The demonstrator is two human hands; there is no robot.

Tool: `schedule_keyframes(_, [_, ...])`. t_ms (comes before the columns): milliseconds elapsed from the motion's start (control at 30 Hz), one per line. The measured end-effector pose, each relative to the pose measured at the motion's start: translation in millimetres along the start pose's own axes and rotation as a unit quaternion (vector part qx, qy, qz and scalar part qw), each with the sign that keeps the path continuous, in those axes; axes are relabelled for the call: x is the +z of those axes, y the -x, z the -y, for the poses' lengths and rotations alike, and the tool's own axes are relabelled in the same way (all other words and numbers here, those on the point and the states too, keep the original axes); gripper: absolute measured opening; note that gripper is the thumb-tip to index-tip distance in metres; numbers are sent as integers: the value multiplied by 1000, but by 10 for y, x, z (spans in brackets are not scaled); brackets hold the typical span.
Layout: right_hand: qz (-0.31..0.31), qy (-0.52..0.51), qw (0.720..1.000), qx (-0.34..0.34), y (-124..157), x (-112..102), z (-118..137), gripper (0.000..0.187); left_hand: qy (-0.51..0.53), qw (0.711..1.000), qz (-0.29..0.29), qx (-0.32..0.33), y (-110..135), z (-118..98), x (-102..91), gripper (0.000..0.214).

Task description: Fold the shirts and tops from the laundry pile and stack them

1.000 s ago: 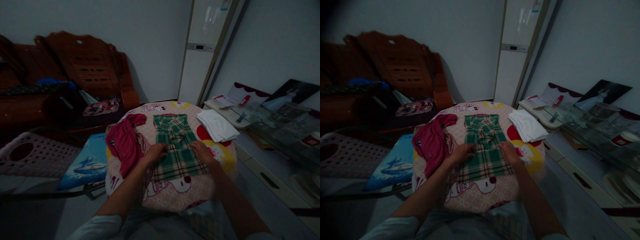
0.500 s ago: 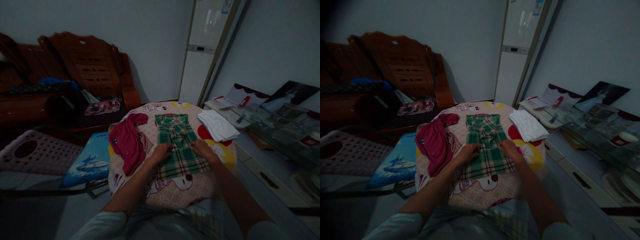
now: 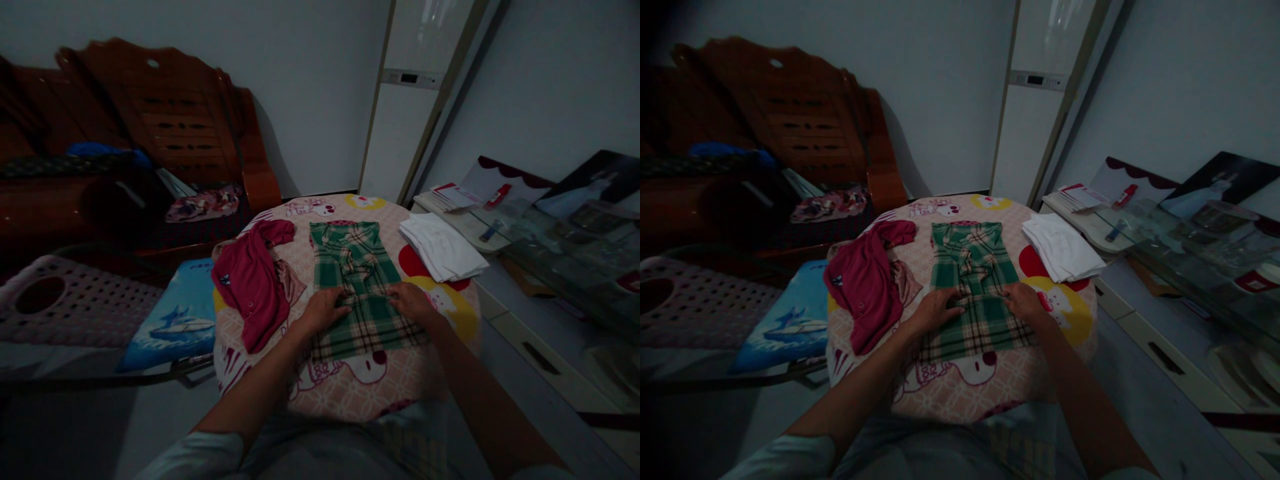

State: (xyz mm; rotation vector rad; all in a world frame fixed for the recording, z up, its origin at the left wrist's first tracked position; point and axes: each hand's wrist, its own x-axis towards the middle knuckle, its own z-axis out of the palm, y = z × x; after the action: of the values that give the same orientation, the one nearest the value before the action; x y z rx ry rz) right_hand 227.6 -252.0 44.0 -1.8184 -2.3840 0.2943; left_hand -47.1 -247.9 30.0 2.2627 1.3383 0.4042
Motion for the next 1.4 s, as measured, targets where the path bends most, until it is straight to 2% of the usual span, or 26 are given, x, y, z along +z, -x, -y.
schedule_keyframes(133, [-41, -25, 999, -15, -9, 110, -123, 17, -30, 999, 12, -13, -38, 26, -32, 15])
schedule_keyframes(200, [-67, -40, 996, -34, 6, 131, -145, 20, -11, 1000, 9, 11, -35, 27, -56, 13])
schedule_keyframes(300, [-98, -55, 992, -61, 47, 104, -114, 23, 13, 997, -7, 73, 19, -5, -87, 21])
schedule_keyframes(500, [-29, -20, 998, -49, 192, 25, 28, 23, 13, 989, -2, 147, 208, -70, -34, 25])
schedule_keyframes(600, [-24, -1, 998, -54, 278, 54, 59, 25, 43, 986, 2, 163, 257, -47, 26, 29])
schedule_keyframes(833, [-38, 9, 998, -52, 293, 122, 132, 37, 63, 987, 0, 149, 252, -14, 57, 32])
schedule_keyframes(1000, [-18, -10, 1000, -20, 150, 120, 157, 21, 85, 992, -6, 93, 170, -2, 36, 21])
schedule_keyframes(1067, [-8, -17, 1000, -2, 90, 119, 140, 17, 66, 996, -5, 54, 110, 14, 33, 15])
schedule_keyframes(1167, [0, -28, 1000, -9, 26, 128, 103, 17, 33, 999, 8, 23, 31, 33, 39, 16])
schedule_keyframes(1300, [14, -65, 997, -30, -22, 98, 51, 19, 40, 998, 1, 41, -23, 30, 5, 13])
schedule_keyframes(1400, [-8, -114, 992, -47, -97, -48, 9, 20, 50, 996, -22, 64, -104, 22, -127, 12])
